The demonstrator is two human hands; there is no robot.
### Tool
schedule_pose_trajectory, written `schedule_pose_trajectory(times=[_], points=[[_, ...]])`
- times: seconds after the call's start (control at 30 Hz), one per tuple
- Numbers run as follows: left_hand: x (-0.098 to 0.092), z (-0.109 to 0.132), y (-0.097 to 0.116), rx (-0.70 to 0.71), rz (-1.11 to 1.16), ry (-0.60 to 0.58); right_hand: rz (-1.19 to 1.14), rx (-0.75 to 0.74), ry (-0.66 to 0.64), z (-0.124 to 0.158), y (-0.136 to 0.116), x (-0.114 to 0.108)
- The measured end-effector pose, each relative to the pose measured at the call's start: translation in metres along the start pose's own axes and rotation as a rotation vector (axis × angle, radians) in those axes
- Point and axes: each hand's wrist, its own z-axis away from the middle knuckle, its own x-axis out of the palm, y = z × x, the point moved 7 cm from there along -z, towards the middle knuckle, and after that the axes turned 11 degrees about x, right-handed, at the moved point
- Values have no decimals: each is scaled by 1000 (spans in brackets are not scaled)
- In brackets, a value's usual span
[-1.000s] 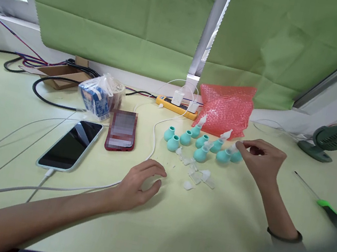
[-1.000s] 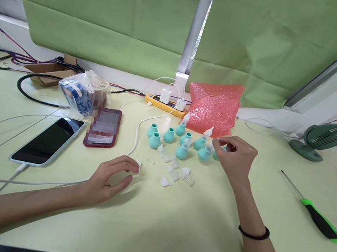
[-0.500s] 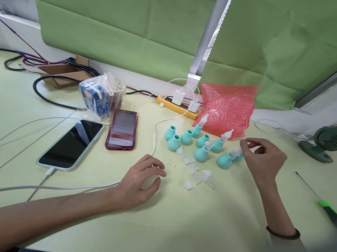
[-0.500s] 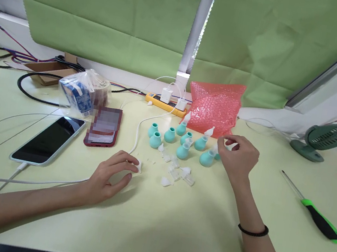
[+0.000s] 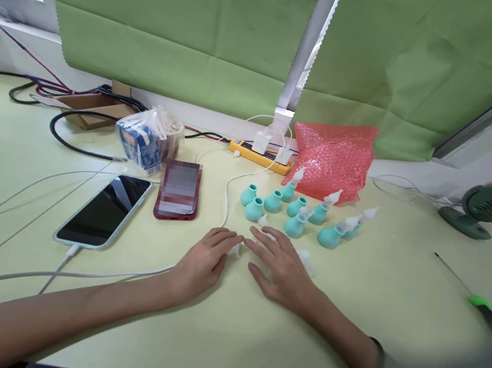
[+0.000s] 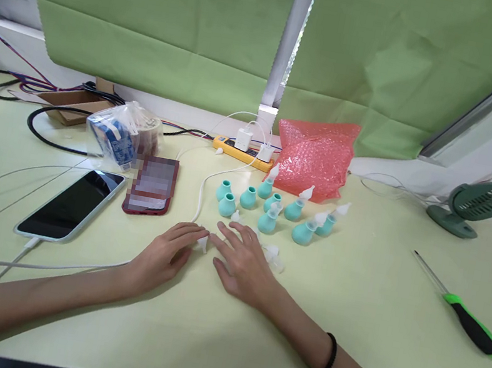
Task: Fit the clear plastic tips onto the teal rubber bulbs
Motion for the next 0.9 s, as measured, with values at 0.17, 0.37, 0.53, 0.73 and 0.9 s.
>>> schedule_pose_trajectory(times=[0.17, 0.37, 0.53, 0.73, 0.9], points=[[-4, 0, -1, -15, 35, 31, -10, 46, -104, 2, 12, 20], [-6, 0, 0, -33, 97, 46, -164, 84, 43, 2, 24, 11], [-15, -3, 11, 55, 120, 111, -459, 244, 165, 2, 28, -6], [-22, -6, 26, 228, 108, 146, -963, 569, 18, 10, 22, 5], [-21, -6, 26, 237, 146, 146, -1059, 619, -13, 14, 16, 13]])
